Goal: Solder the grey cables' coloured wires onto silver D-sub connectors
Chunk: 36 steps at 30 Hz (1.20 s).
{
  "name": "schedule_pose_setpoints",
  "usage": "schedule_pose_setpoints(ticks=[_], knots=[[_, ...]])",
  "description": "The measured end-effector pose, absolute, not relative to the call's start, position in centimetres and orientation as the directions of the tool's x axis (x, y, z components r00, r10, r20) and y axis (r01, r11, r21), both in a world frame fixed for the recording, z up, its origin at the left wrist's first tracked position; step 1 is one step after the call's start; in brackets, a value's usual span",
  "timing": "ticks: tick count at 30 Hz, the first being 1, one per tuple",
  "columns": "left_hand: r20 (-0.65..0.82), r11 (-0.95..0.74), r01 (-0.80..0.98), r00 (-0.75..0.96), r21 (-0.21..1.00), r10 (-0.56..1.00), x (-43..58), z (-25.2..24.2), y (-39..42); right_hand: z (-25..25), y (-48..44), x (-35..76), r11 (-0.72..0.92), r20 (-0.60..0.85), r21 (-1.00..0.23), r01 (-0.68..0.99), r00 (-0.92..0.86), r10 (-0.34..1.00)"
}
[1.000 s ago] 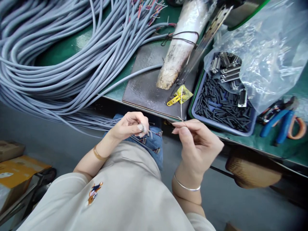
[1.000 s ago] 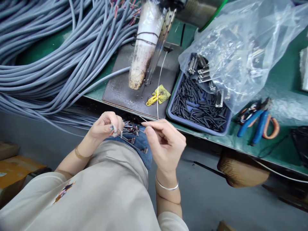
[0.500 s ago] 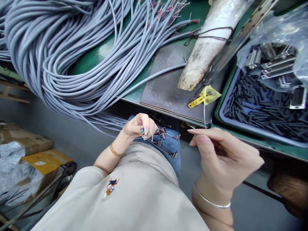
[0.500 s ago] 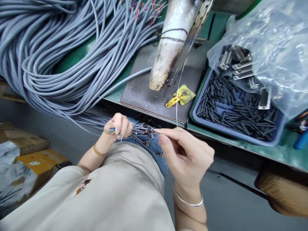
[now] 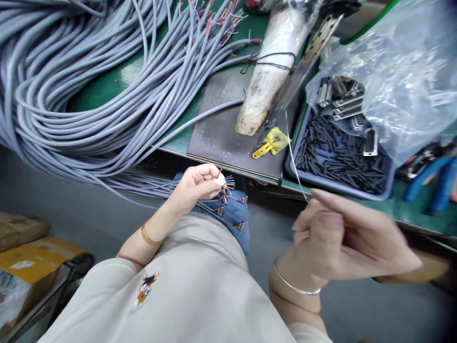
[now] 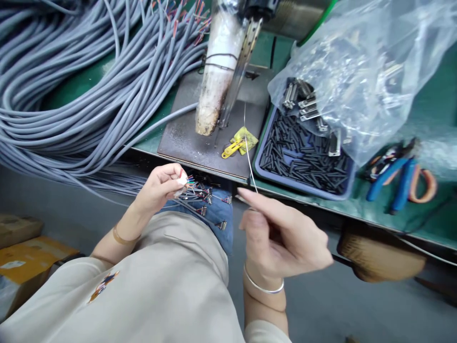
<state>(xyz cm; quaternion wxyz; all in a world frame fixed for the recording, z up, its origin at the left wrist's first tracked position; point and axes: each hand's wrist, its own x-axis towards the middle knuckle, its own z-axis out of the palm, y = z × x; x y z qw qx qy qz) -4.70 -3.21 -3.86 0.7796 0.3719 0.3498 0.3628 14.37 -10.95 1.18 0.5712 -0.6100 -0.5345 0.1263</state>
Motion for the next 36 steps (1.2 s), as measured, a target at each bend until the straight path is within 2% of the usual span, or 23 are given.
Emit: schedule_pose_setpoints(ticks=[3, 6, 10, 16, 19, 23, 25, 29, 32, 36], knots=[[-0.242, 0.390, -0.283, 0.441, 0.876, 0.864, -3.9, -2.9, -3.4, 2.3, -11.1, 14.6, 0.239, 0.535, -0.823, 0.516, 0.559, 0.634], [-0.210, 0.336, -0.245, 0.425, 0.910, 0.880, -3.3, -2.3, -3.5, 2.6, -11.4, 15.4, 0.172, 0.501, -0.804, 0.569, 0.494, 0.711], [-0.199, 0.303, -0.201, 0.417, 0.932, 0.887, -2.8, -1.9, -3.6, 1.7, -11.8, 16.7, 0.177, 0.463, -0.764, 0.620, 0.337, 0.820], [-0.147, 0.236, -0.177, 0.409, 0.956, 0.901, -2.7, -1.7, -4.0, 0.8, -11.7, 16.5, 0.210, 0.493, -0.712, 0.670, 0.264, 0.829], [-0.020, 0.096, -0.174, 0.397, 0.980, 0.917, -2.7, -2.1, -4.3, 0.7, -11.5, 16.3, 0.233, 0.522, -0.672, 0.702, 0.227, 0.822], [0.262, -0.156, -0.253, 0.470, 0.955, 0.843, -3.4, -3.8, -3.7, 0.6, -11.2, 16.2, 0.249, 0.531, -0.635, 0.731, 0.179, 0.828], [0.304, -0.120, -0.345, 0.551, 0.931, 0.777, -4.1, -5.0, -3.1, 0.5, -11.2, 16.3, 0.261, 0.532, -0.638, 0.724, 0.170, 0.829], [0.221, 0.113, -0.389, 0.712, 0.914, 0.667, -5.7, -6.8, -2.0, 0.3, -11.4, 16.3, 0.275, 0.527, -0.650, 0.709, 0.160, 0.835], [0.184, 0.184, -0.405, 0.713, 0.896, 0.676, -6.4, -7.5, -1.7, 0.3, -11.3, 16.1, 0.273, 0.520, -0.642, 0.716, 0.145, 0.841], [0.240, 0.179, -0.462, 0.708, 0.869, 0.664, -6.3, -7.7, -1.8, 0.3, -10.9, 15.7, 0.319, 0.557, -0.606, 0.729, 0.103, 0.824]])
